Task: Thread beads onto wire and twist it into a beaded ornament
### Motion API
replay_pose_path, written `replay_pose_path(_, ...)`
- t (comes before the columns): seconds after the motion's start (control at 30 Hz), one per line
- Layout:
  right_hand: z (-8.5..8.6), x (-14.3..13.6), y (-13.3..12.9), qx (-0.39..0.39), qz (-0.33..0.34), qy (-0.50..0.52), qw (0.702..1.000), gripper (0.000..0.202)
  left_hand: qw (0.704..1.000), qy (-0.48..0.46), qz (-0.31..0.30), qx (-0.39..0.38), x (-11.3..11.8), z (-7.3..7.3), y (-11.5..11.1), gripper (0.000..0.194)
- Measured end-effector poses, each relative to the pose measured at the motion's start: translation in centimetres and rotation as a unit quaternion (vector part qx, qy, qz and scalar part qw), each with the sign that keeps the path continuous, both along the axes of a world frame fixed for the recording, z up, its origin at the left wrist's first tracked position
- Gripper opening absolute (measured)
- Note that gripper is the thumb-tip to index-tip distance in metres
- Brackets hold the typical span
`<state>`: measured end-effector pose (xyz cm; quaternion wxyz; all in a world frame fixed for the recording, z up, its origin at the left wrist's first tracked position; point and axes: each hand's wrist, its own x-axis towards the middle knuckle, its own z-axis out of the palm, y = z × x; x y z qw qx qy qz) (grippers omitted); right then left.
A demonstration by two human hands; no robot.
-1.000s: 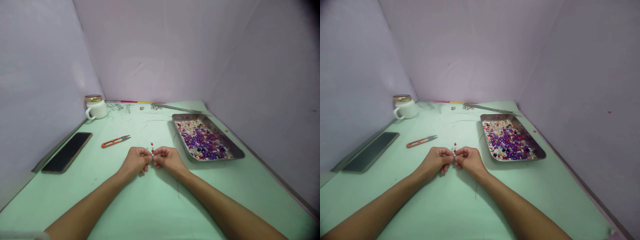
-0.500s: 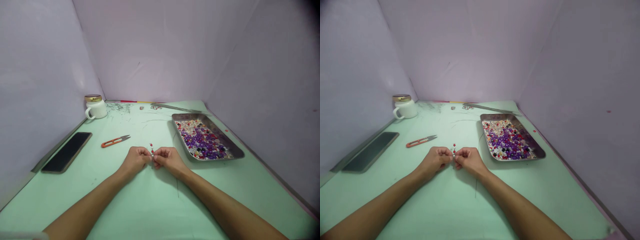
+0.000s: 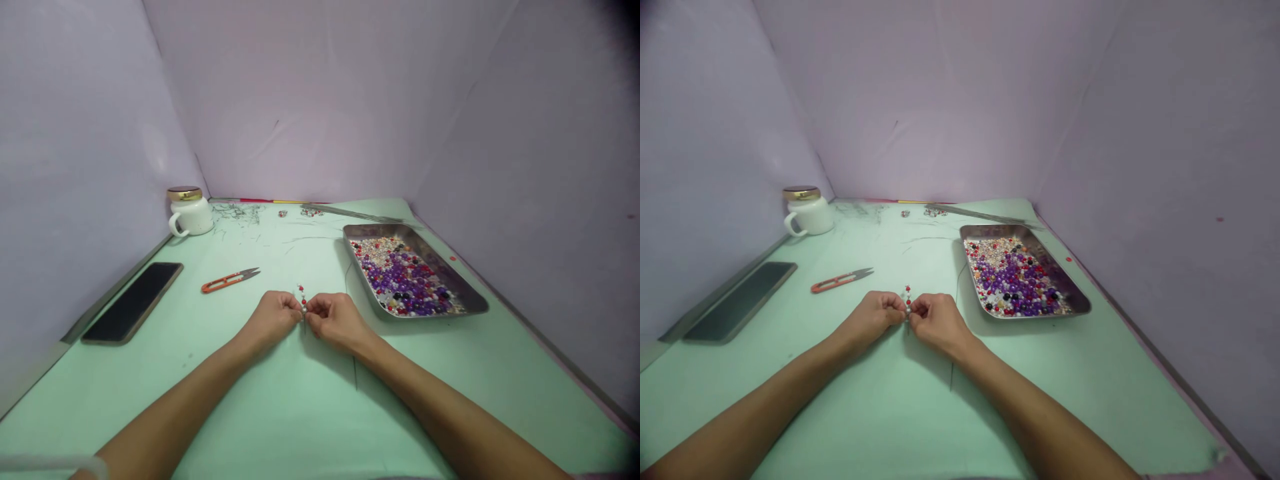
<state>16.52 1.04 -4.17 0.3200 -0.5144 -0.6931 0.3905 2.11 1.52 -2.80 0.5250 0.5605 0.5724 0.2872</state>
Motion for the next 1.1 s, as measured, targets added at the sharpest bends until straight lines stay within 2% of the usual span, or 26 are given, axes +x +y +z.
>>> replay_pose_path(0.1, 0.1, -0.2, 0.1, 0.043, -0.008, -0.056, 0.997, 0.011, 1.000, 0.018, -0.001, 0.014, 0.1, -0.4, 0.2, 0.004)
replay_pose_path(0.23, 0.1, -0.2, 0.3, 0.033, -0.009, -0.057, 0.998, 0.011, 0.999, 0.028, -0.005, 0.018, 0.2, -0.3, 0.4, 0.005)
replay_pose_path(0.37, -0.2, 0.0, 0.6, -0.021, -0.003, -0.021, 1.000, 0.011, 1.000, 0.027, -0.008, 0.001, 0.2, 0.3, 0.4, 0.005)
replay_pose_path(0.5, -1.0, 0.3, 1.0, -0.114, 0.010, 0.082, 0.990, 0.007, 0.999, 0.013, -0.026, -0.028, -0.1, 0.9, 0.3, 0.003)
replay_pose_path(0.57, -1.3, 0.4, 1.1, -0.137, 0.021, 0.121, 0.983, 0.006, 0.999, 0.008, -0.029, -0.040, -0.3, 1.0, 0.3, 0.001)
replay_pose_path(0.73, -1.2, 0.6, 1.1, -0.117, 0.035, 0.126, 0.984, 0.007, 0.999, 0.001, -0.024, -0.047, -0.4, 0.9, 0.3, 0.002)
replay_pose_path(1.1, -0.9, 0.6, 0.9, -0.130, 0.039, 0.147, 0.980, 0.004, 0.999, -0.018, -0.025, -0.042, -0.5, 0.6, 0.3, 0.005)
